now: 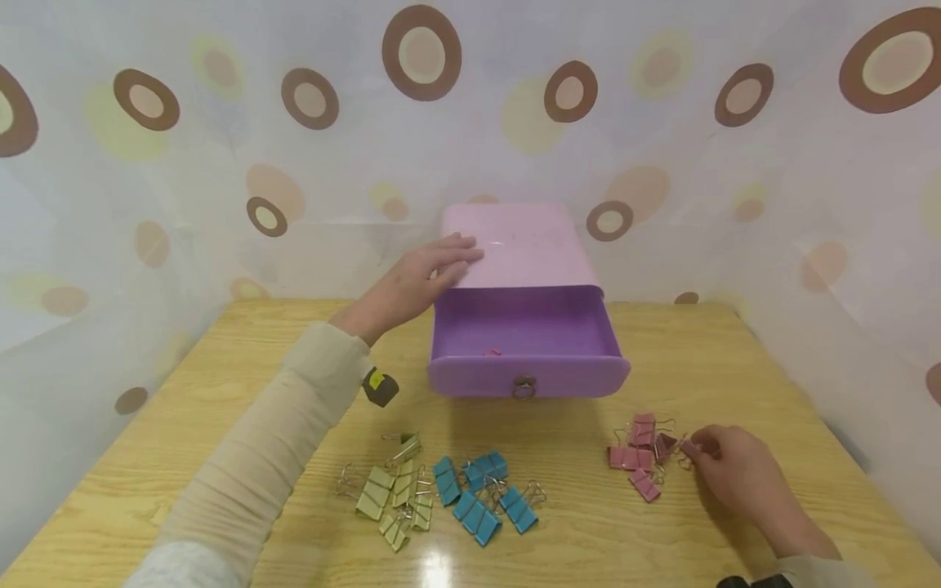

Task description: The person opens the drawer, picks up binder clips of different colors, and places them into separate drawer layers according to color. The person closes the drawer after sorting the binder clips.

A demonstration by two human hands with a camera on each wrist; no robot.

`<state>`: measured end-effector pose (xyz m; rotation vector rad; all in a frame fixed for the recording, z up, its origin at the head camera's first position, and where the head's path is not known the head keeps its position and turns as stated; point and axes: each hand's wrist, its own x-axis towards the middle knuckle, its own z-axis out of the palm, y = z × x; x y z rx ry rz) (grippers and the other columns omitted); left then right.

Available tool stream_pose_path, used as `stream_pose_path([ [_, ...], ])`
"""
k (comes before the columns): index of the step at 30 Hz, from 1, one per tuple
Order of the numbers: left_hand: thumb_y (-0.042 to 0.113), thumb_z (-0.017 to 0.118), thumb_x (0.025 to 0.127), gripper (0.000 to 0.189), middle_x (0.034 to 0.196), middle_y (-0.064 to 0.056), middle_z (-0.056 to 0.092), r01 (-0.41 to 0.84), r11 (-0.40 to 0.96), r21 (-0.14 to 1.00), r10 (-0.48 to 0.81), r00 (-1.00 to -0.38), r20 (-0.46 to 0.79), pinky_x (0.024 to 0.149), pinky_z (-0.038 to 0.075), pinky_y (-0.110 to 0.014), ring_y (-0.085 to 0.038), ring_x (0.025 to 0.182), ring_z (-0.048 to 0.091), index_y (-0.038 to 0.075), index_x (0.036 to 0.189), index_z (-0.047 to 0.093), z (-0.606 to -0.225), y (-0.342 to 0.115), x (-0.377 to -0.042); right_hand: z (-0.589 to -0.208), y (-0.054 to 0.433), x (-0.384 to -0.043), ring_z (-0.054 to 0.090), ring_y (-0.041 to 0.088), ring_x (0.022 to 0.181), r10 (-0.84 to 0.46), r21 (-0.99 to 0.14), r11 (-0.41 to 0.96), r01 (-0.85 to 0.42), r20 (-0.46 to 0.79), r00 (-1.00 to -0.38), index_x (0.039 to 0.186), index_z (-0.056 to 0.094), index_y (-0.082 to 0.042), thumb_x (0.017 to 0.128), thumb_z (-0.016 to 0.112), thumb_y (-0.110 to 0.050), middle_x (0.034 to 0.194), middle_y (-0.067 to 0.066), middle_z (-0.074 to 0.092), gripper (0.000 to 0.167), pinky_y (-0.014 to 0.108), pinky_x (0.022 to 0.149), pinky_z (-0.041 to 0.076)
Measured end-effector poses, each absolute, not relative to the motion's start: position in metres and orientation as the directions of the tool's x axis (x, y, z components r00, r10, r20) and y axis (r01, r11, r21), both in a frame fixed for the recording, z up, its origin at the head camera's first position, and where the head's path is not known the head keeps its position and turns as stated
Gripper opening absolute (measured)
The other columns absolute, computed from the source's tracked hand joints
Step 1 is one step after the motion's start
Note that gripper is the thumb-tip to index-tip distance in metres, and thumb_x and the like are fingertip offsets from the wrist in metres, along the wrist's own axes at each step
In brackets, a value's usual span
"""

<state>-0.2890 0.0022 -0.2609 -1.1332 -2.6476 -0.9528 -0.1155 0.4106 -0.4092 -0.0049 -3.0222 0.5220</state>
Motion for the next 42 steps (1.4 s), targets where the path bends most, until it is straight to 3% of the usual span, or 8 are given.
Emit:
stream_pose_path([
  [9,0.027,0.043,0.107,0.039,0.158,0.000,0.040,0.677,0.531,0.511,0.612,-0.722,0.321,0.126,0.019,-0.027,-0.015,0.152,0.025,0.018,0.143,0.054,-0.262,0.002,-0.290,-0.403,0.419,-0.111,0.068,0.036,0.079,0.035,-0.352,0.936,-0.014,0.132,-0.991,0.105,0.068,0.007,0.096,0.063,-0.016,0.091,0.023,0.072,0.025,0.051,0.066,0.056],
  [19,0.026,0.043,0.107,0.039,0.158,0.001,0.039,0.673,0.533,0.513,0.609,-0.726,0.320,0.126,0.019,-0.027,-0.015,0.152,0.024,0.018,0.144,0.054,-0.263,0.001,-0.291,-0.389,0.416,-0.106,0.067,0.045,0.082,0.043,-0.350,0.932,-0.096,0.369,-0.928,0.097,0.075,0.004,0.093,0.066,-0.005,0.096,0.029,0.070,0.014,0.043,0.054,0.057],
  [23,0.027,0.042,0.107,0.039,0.158,0.001,0.039,0.672,0.532,0.516,0.609,-0.726,0.318,0.126,0.019,-0.027,-0.014,0.152,0.024,0.018,0.144,0.054,-0.263,0.001,-0.291,-0.379,0.412,-0.105,0.069,0.012,0.074,0.082,-0.390,0.917,-0.083,0.388,-0.918,0.105,0.072,0.004,0.098,0.062,-0.009,0.100,0.031,0.070,0.019,0.029,0.049,0.053],
  [26,0.027,0.043,0.107,0.039,0.158,0.001,0.039,0.672,0.531,0.516,0.610,-0.726,0.318,0.126,0.019,-0.027,-0.014,0.152,0.024,0.019,0.144,0.054,-0.263,0.000,-0.290,-0.371,0.408,-0.105,0.051,-0.020,0.068,0.100,-0.405,0.910,-0.081,0.407,-0.908,0.109,0.071,0.003,0.099,0.060,-0.014,0.100,0.030,0.072,0.022,0.018,0.047,0.042],
  [28,0.027,0.043,0.107,0.039,0.158,0.001,0.040,0.674,0.530,0.515,0.611,-0.725,0.320,0.126,0.019,-0.027,-0.014,0.152,0.024,0.018,0.143,0.054,-0.263,0.001,-0.290,-0.365,0.404,-0.105,0.041,-0.028,0.070,0.108,-0.414,0.907,-0.081,0.414,-0.904,0.112,0.071,0.001,0.100,0.059,-0.017,0.101,0.029,0.072,0.024,0.019,0.046,0.040],
  [33,0.027,0.043,0.107,0.039,0.158,0.001,0.040,0.675,0.529,0.515,0.611,-0.724,0.320,0.126,0.019,-0.026,-0.014,0.152,0.025,0.019,0.143,0.055,-0.262,0.002,-0.290,-0.348,0.393,-0.107,0.033,-0.035,0.079,0.102,-0.411,0.905,-0.107,0.456,-0.884,0.116,0.071,-0.004,0.101,0.059,-0.020,0.103,0.026,0.073,0.025,0.014,0.049,0.040],
  [40,0.027,0.043,0.107,0.039,0.158,0.001,0.041,0.680,0.529,0.507,0.614,-0.719,0.325,0.126,0.019,-0.025,-0.014,0.152,0.025,0.018,0.143,0.055,-0.262,0.003,-0.290,-0.325,0.370,-0.109,0.038,-0.036,0.083,0.048,-0.399,0.892,-0.212,0.549,-0.834,0.112,0.073,-0.010,0.097,0.064,-0.015,0.098,0.019,0.075,0.019,0.010,0.051,0.036],
  [42,0.027,0.043,0.107,0.039,0.158,0.001,0.040,0.682,0.529,0.505,0.615,-0.718,0.326,0.126,0.019,-0.025,-0.014,0.152,0.025,0.018,0.143,0.055,-0.262,0.003,-0.290,-0.318,0.364,-0.110,0.039,-0.035,0.085,0.033,-0.399,0.885,-0.241,0.569,-0.822,0.112,0.074,-0.010,0.096,0.065,-0.012,0.096,0.005,0.077,0.018,0.008,0.052,0.036],
])
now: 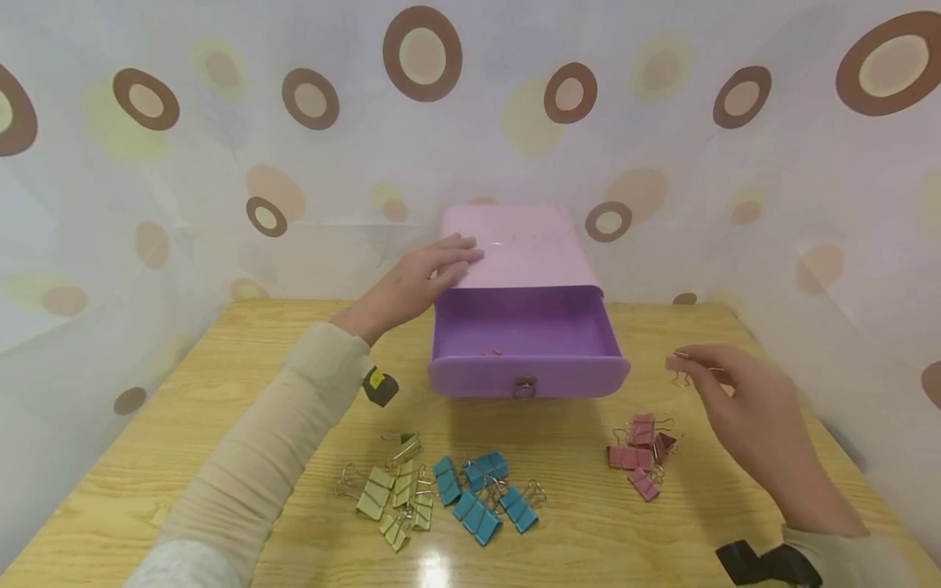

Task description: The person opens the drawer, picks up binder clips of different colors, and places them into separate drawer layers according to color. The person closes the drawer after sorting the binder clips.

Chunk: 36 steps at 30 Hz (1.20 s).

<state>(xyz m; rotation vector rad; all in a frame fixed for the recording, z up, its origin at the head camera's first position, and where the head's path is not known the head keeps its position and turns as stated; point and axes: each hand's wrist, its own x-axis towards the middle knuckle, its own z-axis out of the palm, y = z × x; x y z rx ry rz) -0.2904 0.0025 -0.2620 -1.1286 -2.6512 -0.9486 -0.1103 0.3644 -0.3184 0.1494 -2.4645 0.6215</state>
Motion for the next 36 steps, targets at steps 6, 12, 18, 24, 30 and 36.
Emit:
stream_pose_path([
  [6,0.027,0.043,0.107,0.039,0.158,0.001,0.040,0.681,0.525,0.510,0.615,-0.719,0.325,0.126,0.019,-0.025,-0.014,0.152,0.025,0.018,0.143,0.054,-0.263,0.003,-0.291,-0.299,0.349,-0.116,0.047,-0.033,0.084,0.010,-0.410,0.857,-0.312,0.619,-0.785,0.109,0.075,-0.013,0.095,0.066,-0.009,0.095,-0.043,0.055,0.017,0.012,0.049,0.034],
  [12,0.026,0.043,0.107,0.039,0.158,0.000,0.041,0.680,0.523,0.514,0.613,-0.719,0.328,0.126,0.020,-0.026,-0.014,0.152,0.025,0.018,0.143,0.055,-0.264,0.001,-0.290,-0.278,0.328,-0.123,0.055,-0.028,0.084,-0.002,-0.444,0.827,-0.346,0.613,-0.790,0.109,0.073,-0.015,0.096,0.066,-0.011,0.099,-0.042,0.058,0.016,0.011,0.050,0.037],
  [18,0.026,0.043,0.107,0.039,0.158,0.000,0.041,0.686,0.514,0.515,0.615,-0.714,0.335,0.126,0.020,-0.025,-0.015,0.152,0.026,0.018,0.143,0.055,-0.263,0.002,-0.291,-0.262,0.307,-0.131,0.058,-0.025,0.082,-0.039,-0.443,0.805,-0.395,0.625,-0.780,0.111,0.073,-0.018,0.096,0.066,-0.012,0.096,-0.039,0.061,0.018,0.013,0.050,0.037],
  [24,0.026,0.044,0.107,0.038,0.157,0.000,0.042,0.685,0.512,0.518,0.614,-0.714,0.337,0.126,0.020,-0.025,-0.015,0.152,0.026,0.017,0.143,0.055,-0.264,0.002,-0.291,-0.251,0.284,-0.138,0.062,-0.020,0.082,-0.102,-0.429,0.781,-0.453,0.628,-0.771,0.111,0.072,-0.017,0.096,0.065,-0.010,0.098,-0.012,0.074,0.018,0.013,0.054,0.038],
  [30,0.026,0.044,0.107,0.039,0.157,0.000,0.042,0.689,0.510,0.514,0.617,-0.710,0.340,0.126,0.020,-0.025,-0.015,0.152,0.026,0.017,0.143,0.055,-0.264,0.002,-0.291,-0.246,0.265,-0.144,0.064,-0.018,0.085,-0.142,-0.449,0.753,-0.480,0.602,-0.786,0.108,0.073,-0.018,0.094,0.068,-0.007,0.102,0.001,0.077,0.019,-0.001,0.072,0.046],
  [36,0.026,0.044,0.107,0.039,0.157,0.000,0.042,0.690,0.508,0.515,0.619,-0.709,0.338,0.126,0.020,-0.025,-0.015,0.152,0.026,0.017,0.143,0.055,-0.264,0.002,-0.292,-0.248,0.253,-0.152,0.067,-0.007,0.083,-0.207,-0.394,0.774,-0.495,0.582,-0.786,0.102,0.073,-0.017,0.092,0.071,-0.009,0.099,-0.004,0.077,0.014,0.001,0.072,0.048],
])
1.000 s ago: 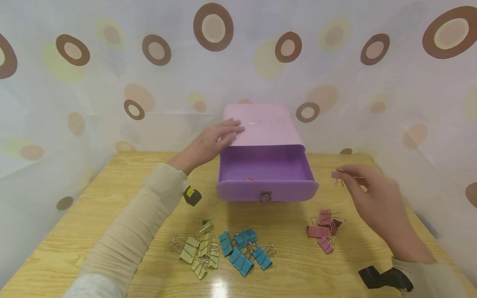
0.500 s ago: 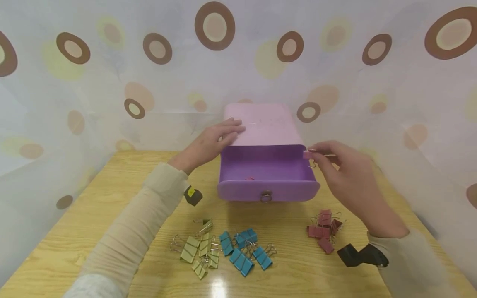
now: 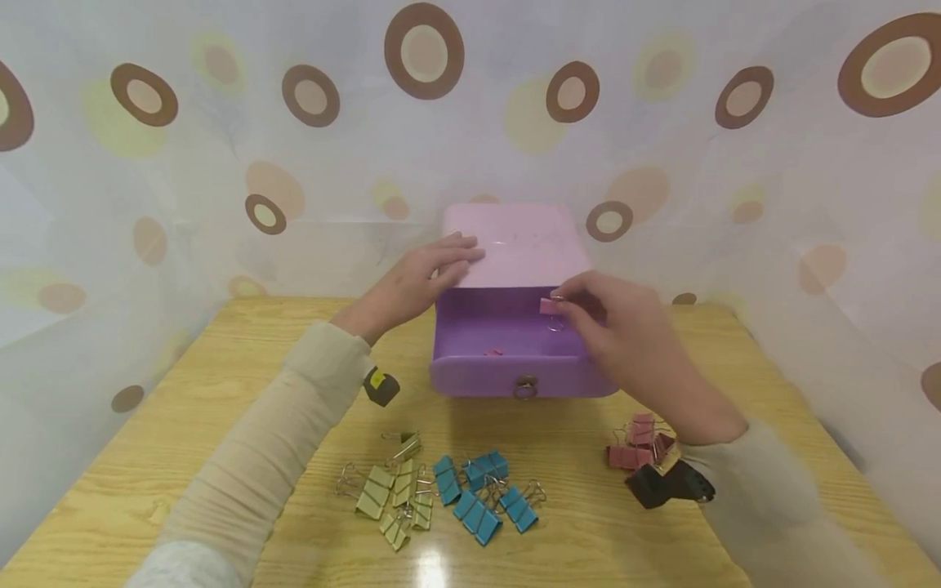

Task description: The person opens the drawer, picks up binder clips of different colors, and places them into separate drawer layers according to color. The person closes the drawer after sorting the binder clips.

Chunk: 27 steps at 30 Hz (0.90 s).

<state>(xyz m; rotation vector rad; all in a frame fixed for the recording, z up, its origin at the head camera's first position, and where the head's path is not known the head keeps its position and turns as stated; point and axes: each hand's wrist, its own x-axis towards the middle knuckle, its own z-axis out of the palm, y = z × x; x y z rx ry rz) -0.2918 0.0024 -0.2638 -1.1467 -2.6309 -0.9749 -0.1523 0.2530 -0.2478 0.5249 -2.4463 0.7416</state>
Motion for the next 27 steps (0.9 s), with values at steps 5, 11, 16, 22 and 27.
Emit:
stream_pose_path([
  [5,0.026,0.043,0.107,0.039,0.157,0.000,0.041,0.689,0.520,0.506,0.619,-0.712,0.333,0.126,0.020,-0.026,-0.015,0.152,0.026,0.017,0.143,0.055,-0.264,0.002,-0.292,-0.251,0.246,-0.159,0.064,0.004,0.075,-0.277,-0.347,0.785,-0.514,0.545,-0.791,0.100,0.072,-0.017,0.092,0.069,-0.007,0.096,-0.005,0.077,0.013,0.011,0.063,0.044],
  [11,0.026,0.043,0.107,0.039,0.157,-0.001,0.042,0.691,0.525,0.496,0.618,-0.711,0.336,0.126,0.020,-0.026,-0.016,0.152,0.026,0.017,0.143,0.055,-0.264,0.003,-0.292,-0.252,0.240,-0.165,0.070,0.013,0.077,-0.336,-0.355,0.784,-0.510,0.449,-0.828,0.097,0.072,-0.015,0.093,0.067,-0.006,0.092,-0.001,0.076,0.012,0.024,0.066,0.056],
  [16,0.026,0.044,0.107,0.039,0.157,0.000,0.041,0.689,0.523,0.502,0.616,-0.712,0.337,0.126,0.019,-0.025,-0.015,0.152,0.025,0.018,0.143,0.055,-0.263,0.003,-0.292,-0.249,0.241,-0.168,0.074,0.019,0.085,-0.362,-0.383,0.787,-0.484,0.349,-0.864,0.094,0.072,-0.015,0.093,0.067,-0.007,0.092,0.000,0.076,0.010,0.031,0.069,0.058],
  [22,0.026,0.044,0.107,0.038,0.157,0.000,0.042,0.693,0.522,0.497,0.617,-0.709,0.341,0.126,0.020,-0.026,-0.015,0.152,0.026,0.017,0.143,0.055,-0.263,0.003,-0.292,-0.243,0.242,-0.171,0.068,0.012,0.083,-0.401,-0.431,0.782,-0.450,0.204,-0.893,0.095,0.071,-0.016,0.095,0.066,-0.012,0.092,-0.005,0.075,0.007,0.027,0.070,0.054],
  [27,0.025,0.043,0.107,0.038,0.157,-0.001,0.042,0.698,0.520,0.493,0.619,-0.705,0.346,0.126,0.021,-0.026,-0.016,0.152,0.027,0.016,0.143,0.055,-0.264,0.003,-0.292,-0.240,0.242,-0.175,0.062,0.009,0.077,-0.424,-0.463,0.778,-0.424,0.111,-0.899,0.093,0.072,-0.016,0.096,0.064,-0.011,0.088,-0.008,0.074,0.010,0.023,0.068,0.050],
])
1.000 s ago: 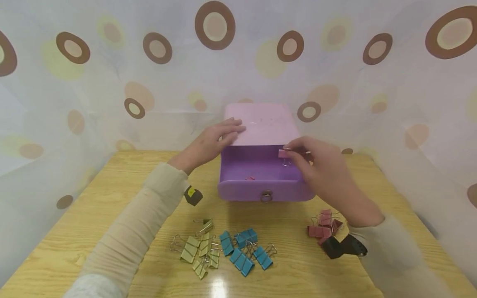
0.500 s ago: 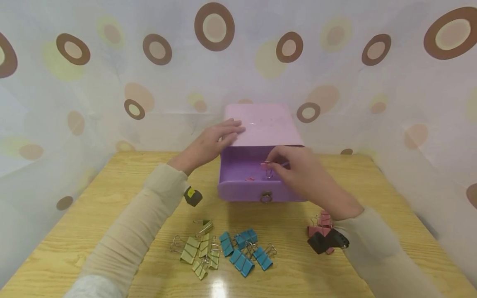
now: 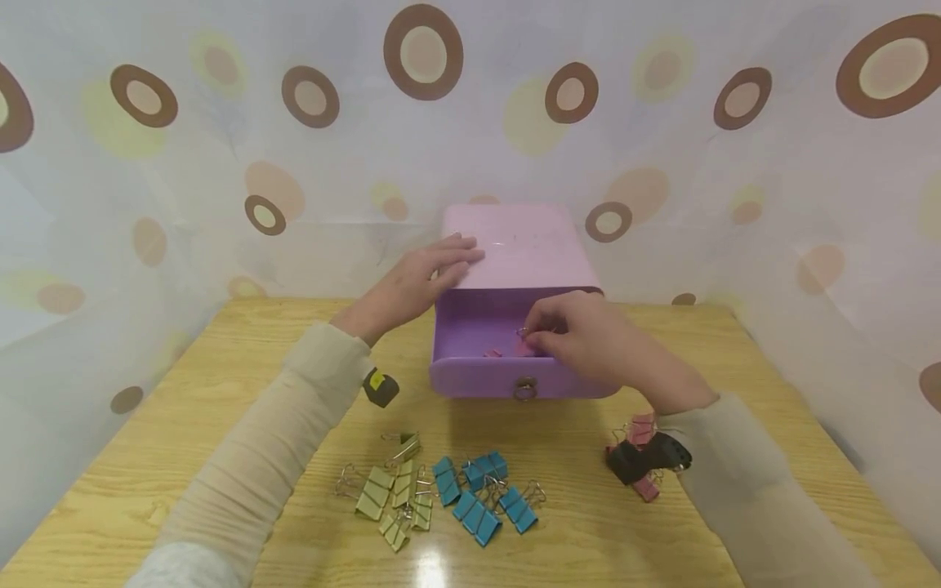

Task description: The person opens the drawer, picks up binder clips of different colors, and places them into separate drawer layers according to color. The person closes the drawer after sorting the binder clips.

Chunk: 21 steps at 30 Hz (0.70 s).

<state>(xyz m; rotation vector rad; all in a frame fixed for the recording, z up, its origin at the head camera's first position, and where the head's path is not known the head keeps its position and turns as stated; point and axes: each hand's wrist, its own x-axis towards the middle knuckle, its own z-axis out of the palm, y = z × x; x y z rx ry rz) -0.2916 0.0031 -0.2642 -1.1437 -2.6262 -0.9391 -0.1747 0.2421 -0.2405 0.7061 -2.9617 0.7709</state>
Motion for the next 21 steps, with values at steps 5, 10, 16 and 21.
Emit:
stream_pose_path([
  [5,0.025,0.044,0.107,0.038,0.157,-0.001,0.043,0.696,0.521,0.495,0.617,-0.707,0.346,0.126,0.021,-0.027,-0.016,0.152,0.027,0.016,0.142,0.056,-0.2643,0.0020,-0.2914,-0.2389,0.2428,-0.1774,0.058,0.010,0.078,-0.445,-0.464,0.782,-0.417,0.054,-0.894,0.094,0.073,-0.018,0.097,0.063,-0.014,0.085,-0.008,0.070,0.011,0.025,0.070,0.048],
  [10,0.025,0.044,0.107,0.038,0.157,-0.001,0.043,0.696,0.518,0.497,0.617,-0.706,0.346,0.126,0.021,-0.026,-0.016,0.151,0.027,0.017,0.142,0.056,-0.2644,0.0023,-0.2913,-0.2371,0.2437,-0.1792,0.058,0.012,0.082,-0.461,-0.481,0.783,-0.394,-0.025,-0.887,0.096,0.073,-0.019,0.098,0.060,-0.015,0.088,-0.007,0.069,0.014,0.028,0.074,0.049],
  [16,0.025,0.044,0.107,0.038,0.157,-0.001,0.043,0.697,0.518,0.496,0.619,-0.706,0.344,0.126,0.020,-0.026,-0.016,0.151,0.027,0.017,0.142,0.056,-0.2636,0.0021,-0.2904,-0.2384,0.2454,-0.1804,0.061,0.011,0.086,-0.476,-0.505,0.768,-0.394,-0.039,-0.878,0.100,0.073,-0.016,0.100,0.057,-0.013,0.094,-0.005,0.072,0.016,0.028,0.078,0.052],
  [21,0.024,0.044,0.107,0.038,0.157,-0.002,0.042,0.700,0.514,0.496,0.621,-0.702,0.347,0.126,0.020,-0.026,-0.017,0.151,0.027,0.016,0.142,0.055,-0.2633,0.0014,-0.2904,-0.2396,0.2473,-0.1793,0.065,0.013,0.091,-0.489,-0.499,0.755,-0.426,0.005,-0.872,0.103,0.073,-0.014,0.099,0.052,-0.003,0.100,-0.002,0.073,0.024,0.029,0.079,0.055],
])
